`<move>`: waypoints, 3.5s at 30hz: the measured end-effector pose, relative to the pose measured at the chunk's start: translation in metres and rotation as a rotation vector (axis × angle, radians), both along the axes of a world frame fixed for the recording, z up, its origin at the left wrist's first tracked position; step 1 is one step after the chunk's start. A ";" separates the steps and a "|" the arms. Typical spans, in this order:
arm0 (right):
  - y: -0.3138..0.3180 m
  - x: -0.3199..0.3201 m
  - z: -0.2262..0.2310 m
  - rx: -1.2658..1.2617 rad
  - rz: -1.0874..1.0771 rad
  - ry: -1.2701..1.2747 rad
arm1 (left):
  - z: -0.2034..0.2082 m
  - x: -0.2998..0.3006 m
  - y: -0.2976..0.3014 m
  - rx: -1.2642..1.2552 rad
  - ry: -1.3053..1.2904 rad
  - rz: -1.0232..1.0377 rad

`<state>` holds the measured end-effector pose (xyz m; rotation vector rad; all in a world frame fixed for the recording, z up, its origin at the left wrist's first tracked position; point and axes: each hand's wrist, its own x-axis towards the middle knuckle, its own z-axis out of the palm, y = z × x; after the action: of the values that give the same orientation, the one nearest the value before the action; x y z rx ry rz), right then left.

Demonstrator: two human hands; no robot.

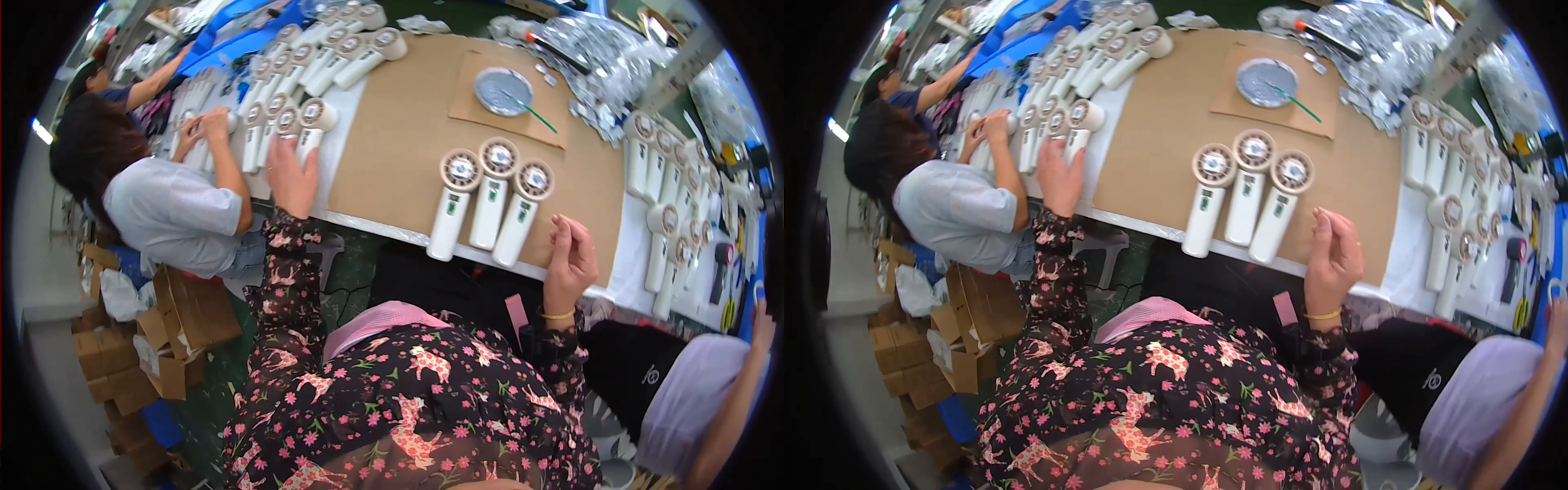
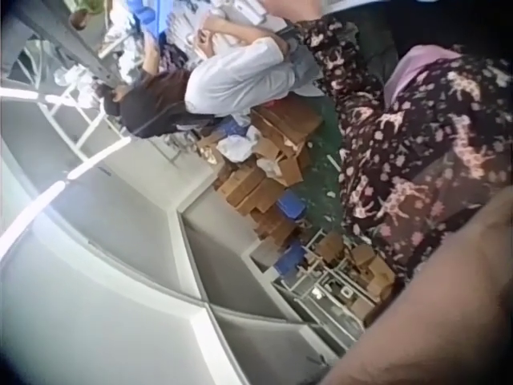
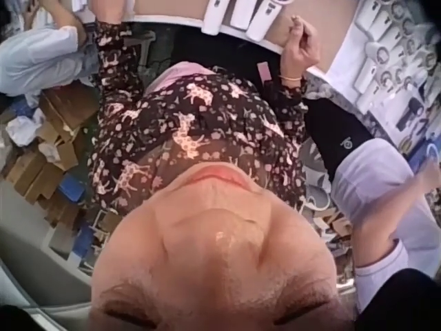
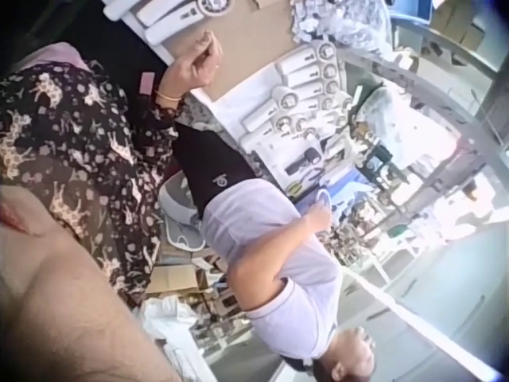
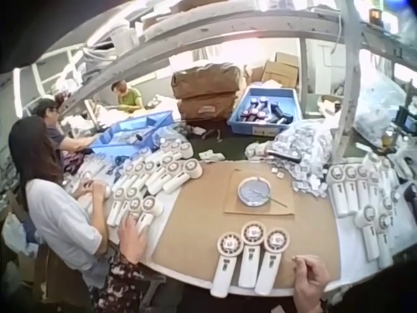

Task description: The person wipes a handheld fan with a cloth, applies adhesive to several fans using a stick, and presses small square plates onto the adhesive by hand.

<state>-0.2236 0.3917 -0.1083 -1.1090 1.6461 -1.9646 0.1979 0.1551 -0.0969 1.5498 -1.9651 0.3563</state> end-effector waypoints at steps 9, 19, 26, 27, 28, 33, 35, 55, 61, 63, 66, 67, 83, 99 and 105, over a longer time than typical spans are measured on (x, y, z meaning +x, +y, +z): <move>0.003 -0.003 0.005 0.039 0.030 0.145 | 0.058 -0.162 0.150 0.365 0.413 -0.570; 0.006 -0.004 0.000 0.045 0.022 0.148 | 0.038 -0.195 0.127 0.447 0.343 -0.579; 0.004 -0.003 0.004 0.046 0.020 0.167 | 0.048 -0.239 0.145 0.245 0.196 -0.503; 0.003 -0.003 0.003 0.037 0.020 0.162 | 0.049 -0.241 0.146 0.254 0.160 -0.482; 0.003 -0.003 0.003 0.028 0.021 0.156 | 0.049 -0.241 0.145 0.253 0.161 -0.474; 0.004 -0.002 0.005 0.043 0.038 0.188 | 0.042 -0.233 0.134 0.317 0.149 -0.439; 0.006 -0.003 0.003 0.049 0.018 0.190 | 0.036 -0.228 0.131 0.277 0.117 -0.431; 0.004 -0.001 0.002 0.047 0.014 0.169 | 0.021 -0.069 0.055 0.098 0.018 -0.183; 0.002 -0.005 0.002 0.081 -0.030 0.185 | 0.031 -0.119 0.077 0.043 0.094 -0.164; 0.002 -0.003 -0.002 0.064 -0.017 0.187 | 0.044 -0.147 0.103 0.134 0.254 -0.359; 0.000 -0.003 0.003 0.048 0.008 0.178 | 0.059 -0.195 0.141 0.508 0.363 -0.590; 0.002 -0.003 0.003 0.054 -0.006 0.169 | 0.058 -0.207 0.147 0.614 0.366 -0.654; 0.004 -0.002 0.000 0.046 0.007 0.152 | 0.041 -0.212 0.137 0.555 0.234 -0.524; 0.001 -0.004 -0.004 0.036 -0.006 0.167 | 0.060 -0.136 0.085 0.418 0.217 -0.305; 0.003 -0.005 -0.001 0.052 -0.007 0.187 | 0.131 -0.175 0.031 0.557 0.025 -0.406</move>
<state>-0.2283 0.3943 -0.1093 -1.3026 1.7863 -1.8590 0.0227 0.1864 0.0341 1.3902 -2.4179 -0.4094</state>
